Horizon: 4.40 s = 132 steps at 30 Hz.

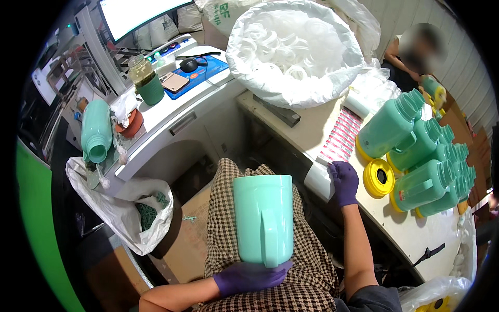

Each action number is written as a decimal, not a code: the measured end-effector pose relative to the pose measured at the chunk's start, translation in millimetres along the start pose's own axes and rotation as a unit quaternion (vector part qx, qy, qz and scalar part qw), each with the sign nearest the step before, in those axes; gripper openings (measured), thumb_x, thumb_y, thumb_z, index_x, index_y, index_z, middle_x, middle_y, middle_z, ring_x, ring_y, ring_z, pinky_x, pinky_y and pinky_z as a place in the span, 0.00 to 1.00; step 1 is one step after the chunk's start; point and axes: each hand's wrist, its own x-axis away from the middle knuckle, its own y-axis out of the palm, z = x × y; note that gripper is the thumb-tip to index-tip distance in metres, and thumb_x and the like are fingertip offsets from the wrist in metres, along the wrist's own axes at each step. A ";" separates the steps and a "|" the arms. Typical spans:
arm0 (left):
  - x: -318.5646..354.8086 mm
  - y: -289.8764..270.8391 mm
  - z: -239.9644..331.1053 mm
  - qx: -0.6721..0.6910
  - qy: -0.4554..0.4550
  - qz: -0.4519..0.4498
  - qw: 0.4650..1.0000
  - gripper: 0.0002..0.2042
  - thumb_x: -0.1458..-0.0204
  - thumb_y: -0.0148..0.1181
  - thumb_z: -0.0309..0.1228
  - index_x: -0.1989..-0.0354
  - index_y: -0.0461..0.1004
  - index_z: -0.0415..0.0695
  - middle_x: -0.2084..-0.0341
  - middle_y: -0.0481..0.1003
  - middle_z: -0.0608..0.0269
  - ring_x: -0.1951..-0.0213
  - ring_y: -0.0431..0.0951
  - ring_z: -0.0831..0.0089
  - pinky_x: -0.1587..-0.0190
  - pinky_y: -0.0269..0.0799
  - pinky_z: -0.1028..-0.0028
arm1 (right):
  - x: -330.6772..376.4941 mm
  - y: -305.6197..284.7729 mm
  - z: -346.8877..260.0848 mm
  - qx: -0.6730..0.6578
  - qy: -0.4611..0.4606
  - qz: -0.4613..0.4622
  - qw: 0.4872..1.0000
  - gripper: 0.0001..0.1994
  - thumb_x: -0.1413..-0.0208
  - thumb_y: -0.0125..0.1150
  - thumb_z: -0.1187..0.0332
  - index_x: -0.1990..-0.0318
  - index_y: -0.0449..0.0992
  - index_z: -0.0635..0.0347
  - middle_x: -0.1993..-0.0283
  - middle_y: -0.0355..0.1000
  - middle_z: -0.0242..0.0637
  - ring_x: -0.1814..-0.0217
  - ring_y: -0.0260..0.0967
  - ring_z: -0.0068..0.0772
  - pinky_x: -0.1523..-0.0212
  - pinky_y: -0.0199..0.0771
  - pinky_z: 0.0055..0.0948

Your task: The person sits on the floor and assembles teal plastic containers by inserting green rings into the necks and screwing on yellow lids. They handle the containers one at a time, placing finished units on a nearby table.

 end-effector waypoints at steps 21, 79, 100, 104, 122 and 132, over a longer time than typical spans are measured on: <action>-2.5 1.2 0.7 0.033 -0.037 0.059 0.997 0.19 0.40 0.51 0.38 0.42 0.72 0.45 0.38 0.72 0.63 0.30 0.64 0.63 0.21 0.45 0.58 | 1.2 -112.3 -177.6 -0.475 0.075 -0.247 0.841 0.06 0.37 0.61 0.71 0.65 0.77 0.66 0.67 0.73 0.26 0.65 0.66 0.16 0.61 0.69 0.23; 309.2 42.6 -237.3 -0.242 -0.745 0.216 0.583 0.33 0.51 0.71 0.35 0.35 0.66 0.52 0.32 0.56 0.44 0.31 0.54 0.34 0.31 0.58 0.46 | 92.2 -144.2 -102.3 -0.425 -0.164 -0.048 0.889 0.14 0.45 0.62 0.63 0.58 0.81 0.65 0.56 0.78 0.45 0.54 0.75 0.40 0.54 0.74 0.41; 51.3 -109.5 -94.9 0.325 -0.343 0.301 0.829 0.43 0.51 0.74 0.46 0.29 0.61 0.42 0.34 0.64 0.46 0.34 0.67 0.50 0.34 0.64 0.58 | 66.0 -162.4 -224.3 -0.436 -0.202 -0.211 0.851 0.36 0.55 0.79 0.70 0.37 0.70 0.68 0.45 0.75 0.45 0.48 0.76 0.37 0.45 0.76 0.35; 41.3 -125.9 -114.5 0.434 -0.372 0.183 0.799 0.36 0.55 0.76 0.46 0.40 0.72 0.38 0.46 0.76 0.50 0.47 0.79 0.52 0.45 0.75 0.61 | 88.3 -147.2 -201.9 -0.404 -0.197 -0.136 0.883 0.38 0.47 0.75 0.68 0.31 0.62 0.68 0.38 0.72 0.45 0.43 0.73 0.39 0.41 0.74 0.38; 132.0 -11.9 8.9 0.583 -0.683 0.375 0.228 0.19 0.27 0.32 0.49 0.51 0.68 0.52 0.68 0.74 0.70 0.74 0.75 0.80 0.72 0.71 0.78 | 41.3 -134.8 56.8 0.106 -0.083 0.047 0.990 0.28 0.45 0.68 0.58 0.39 0.73 0.64 0.56 0.71 0.45 0.55 0.69 0.46 0.52 0.70 0.43; 73.1 10.3 -13.5 0.592 -0.661 0.399 0.231 0.19 0.28 0.38 0.47 0.47 0.69 0.45 0.57 0.75 0.63 0.58 0.76 0.75 0.56 0.74 0.72 | 71.3 -115.0 -153.2 -0.399 -0.089 0.049 0.911 0.40 0.32 0.44 0.39 0.32 0.63 0.73 0.50 0.69 0.45 0.49 0.67 0.43 0.43 0.66 0.39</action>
